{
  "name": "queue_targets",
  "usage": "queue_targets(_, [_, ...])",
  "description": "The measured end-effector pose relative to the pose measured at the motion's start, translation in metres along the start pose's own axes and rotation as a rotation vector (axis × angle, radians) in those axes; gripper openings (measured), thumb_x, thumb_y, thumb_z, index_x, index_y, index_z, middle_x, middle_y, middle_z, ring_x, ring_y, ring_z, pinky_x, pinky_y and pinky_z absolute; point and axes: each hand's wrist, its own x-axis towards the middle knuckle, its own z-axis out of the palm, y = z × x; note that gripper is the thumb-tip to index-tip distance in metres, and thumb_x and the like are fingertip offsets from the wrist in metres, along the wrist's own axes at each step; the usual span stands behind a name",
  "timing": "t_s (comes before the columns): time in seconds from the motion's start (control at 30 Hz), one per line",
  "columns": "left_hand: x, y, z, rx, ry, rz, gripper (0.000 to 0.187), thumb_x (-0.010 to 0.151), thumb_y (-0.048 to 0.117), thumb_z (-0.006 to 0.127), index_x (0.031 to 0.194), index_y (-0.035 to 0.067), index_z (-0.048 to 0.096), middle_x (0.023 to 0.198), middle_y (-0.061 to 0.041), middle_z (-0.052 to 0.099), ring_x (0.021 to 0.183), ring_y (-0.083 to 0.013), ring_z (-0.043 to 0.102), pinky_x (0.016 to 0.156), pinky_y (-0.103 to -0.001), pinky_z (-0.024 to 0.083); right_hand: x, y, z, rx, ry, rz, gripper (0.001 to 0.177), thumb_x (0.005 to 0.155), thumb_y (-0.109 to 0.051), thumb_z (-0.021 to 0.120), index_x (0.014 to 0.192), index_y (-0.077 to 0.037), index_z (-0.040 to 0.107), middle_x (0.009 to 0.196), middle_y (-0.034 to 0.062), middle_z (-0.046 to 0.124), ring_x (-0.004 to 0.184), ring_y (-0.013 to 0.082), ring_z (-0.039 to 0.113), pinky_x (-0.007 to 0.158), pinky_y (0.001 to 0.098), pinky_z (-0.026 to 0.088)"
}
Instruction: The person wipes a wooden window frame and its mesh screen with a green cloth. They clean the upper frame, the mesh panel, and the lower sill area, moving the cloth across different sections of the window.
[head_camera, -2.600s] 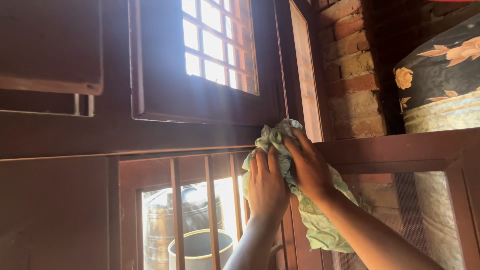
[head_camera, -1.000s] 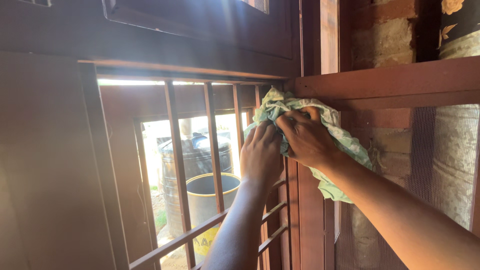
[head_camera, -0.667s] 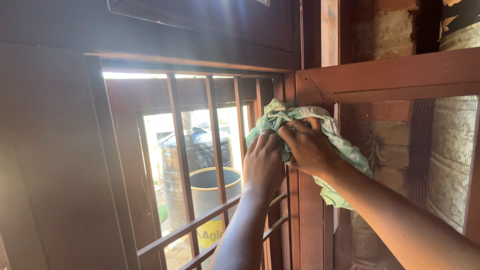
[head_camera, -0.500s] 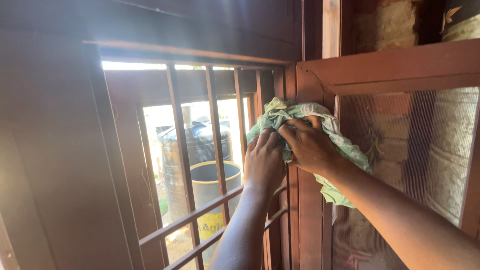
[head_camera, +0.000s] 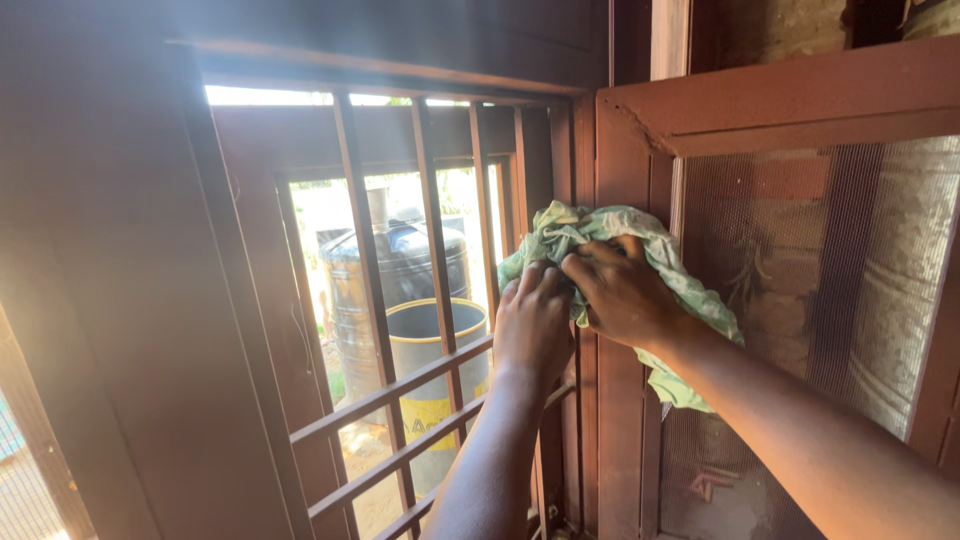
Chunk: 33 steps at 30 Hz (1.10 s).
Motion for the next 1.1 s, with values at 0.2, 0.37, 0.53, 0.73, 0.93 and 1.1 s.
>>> queue_targets(0.2, [0.013,0.008,0.005,0.003,-0.14,-0.086,0.024,0.076,0.0,0.074,0.098,0.008,0.076,0.114,-0.004,0.071,0.119,-0.0201,0.059,0.102,-0.035,0.053,0.005,0.012,-0.001,0.044,-0.094,-0.003,0.045,0.071,-0.004,0.073,0.114,-0.006,0.061,0.11,0.0098,0.07,0.115,0.0273,0.061,0.097,0.0527,0.038])
queue_targets(0.37, [0.023,0.017,0.002,-0.047,-0.157,-0.193,0.022,0.075,0.007,0.079,0.097,0.006,0.077,0.116,-0.005,0.072,0.12,-0.0221,0.061,0.094,-0.038,0.058,0.012,0.019,-0.007,0.13,-0.174,0.065,0.041,0.07,-0.001,0.072,0.11,-0.009,0.064,0.109,0.0092,0.07,0.114,0.025,0.062,0.102,0.053,0.04])
queue_targets(0.53, [0.04,0.022,-0.005,-0.115,-0.247,-0.323,0.026,0.076,0.013,0.081,0.1,0.006,0.076,0.116,-0.007,0.072,0.122,-0.023,0.06,0.092,-0.04,0.059,0.021,0.02,-0.02,0.203,-0.22,0.133,0.053,0.064,-0.002,0.077,0.115,-0.008,0.064,0.113,0.0145,0.068,0.112,0.0347,0.058,0.101,0.0517,0.04])
queue_targets(0.73, [0.041,0.027,-0.008,-0.168,-0.285,-0.449,0.022,0.079,0.016,0.08,0.098,0.007,0.075,0.114,-0.006,0.072,0.121,-0.0243,0.06,0.094,-0.04,0.057,0.023,0.022,-0.021,0.288,-0.284,0.184,0.058,0.063,-0.019,0.089,0.114,-0.01,0.065,0.116,0.0132,0.068,0.116,0.0356,0.056,0.106,0.0523,0.039])
queue_targets(0.93, [0.023,0.031,-0.004,-0.142,-0.236,-0.42,0.047,0.071,0.021,0.087,0.111,0.005,0.069,0.12,-0.011,0.065,0.122,-0.0308,0.056,0.098,-0.039,0.056,-0.002,0.018,-0.006,0.176,0.02,-0.093,0.052,0.074,-0.026,0.086,0.12,-0.014,0.066,0.142,0.0167,0.057,0.143,0.0352,0.044,0.116,0.0568,0.033])
queue_targets(1.1, [0.002,0.037,0.006,-0.211,-0.161,-0.484,0.059,0.067,0.006,0.086,0.12,0.003,0.059,0.145,-0.017,0.048,0.131,-0.0366,0.049,0.095,-0.041,0.057,-0.03,0.009,-0.009,-0.072,0.04,0.005,0.06,0.062,-0.03,0.087,0.12,-0.027,0.071,0.156,0.0164,0.038,0.145,0.0404,0.026,0.112,0.057,0.022])
